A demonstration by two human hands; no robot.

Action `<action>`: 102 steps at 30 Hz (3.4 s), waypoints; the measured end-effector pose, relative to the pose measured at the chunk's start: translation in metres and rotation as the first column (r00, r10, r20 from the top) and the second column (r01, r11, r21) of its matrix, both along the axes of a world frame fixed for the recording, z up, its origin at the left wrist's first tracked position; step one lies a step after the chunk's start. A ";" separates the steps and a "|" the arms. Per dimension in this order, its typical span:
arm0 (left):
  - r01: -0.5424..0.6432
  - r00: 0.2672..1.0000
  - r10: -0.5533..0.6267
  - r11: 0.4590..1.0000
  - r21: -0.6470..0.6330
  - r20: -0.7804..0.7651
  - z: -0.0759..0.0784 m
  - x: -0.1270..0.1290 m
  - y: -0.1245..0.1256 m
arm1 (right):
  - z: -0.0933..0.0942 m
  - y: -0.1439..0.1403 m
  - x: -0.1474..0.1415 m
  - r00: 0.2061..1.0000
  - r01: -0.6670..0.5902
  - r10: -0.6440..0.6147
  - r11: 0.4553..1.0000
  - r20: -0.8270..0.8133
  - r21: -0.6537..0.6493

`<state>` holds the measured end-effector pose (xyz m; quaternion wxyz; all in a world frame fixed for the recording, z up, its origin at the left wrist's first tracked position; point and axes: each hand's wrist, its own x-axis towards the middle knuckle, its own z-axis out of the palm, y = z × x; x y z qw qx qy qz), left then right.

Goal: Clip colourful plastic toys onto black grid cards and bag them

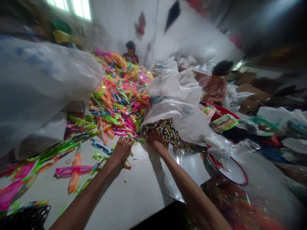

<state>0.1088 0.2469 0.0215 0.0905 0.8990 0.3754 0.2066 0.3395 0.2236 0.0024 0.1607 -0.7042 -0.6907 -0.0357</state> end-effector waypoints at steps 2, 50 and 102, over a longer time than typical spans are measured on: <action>-0.051 0.992 0.063 0.993 -0.105 0.108 0.016 0.000 -0.011 | -0.011 -0.021 -0.012 0.999 -0.041 0.041 0.999 0.004 -0.018; 0.409 0.795 0.372 0.253 -0.877 0.479 0.021 -0.044 -0.162 | 0.067 -0.149 -0.082 0.143 -0.502 -0.177 0.835 -0.974 -0.225; -0.320 0.945 0.324 0.945 0.069 -0.053 -0.020 -0.059 0.050 | 0.009 -0.019 -0.119 0.990 0.045 -0.074 0.971 -0.116 -0.236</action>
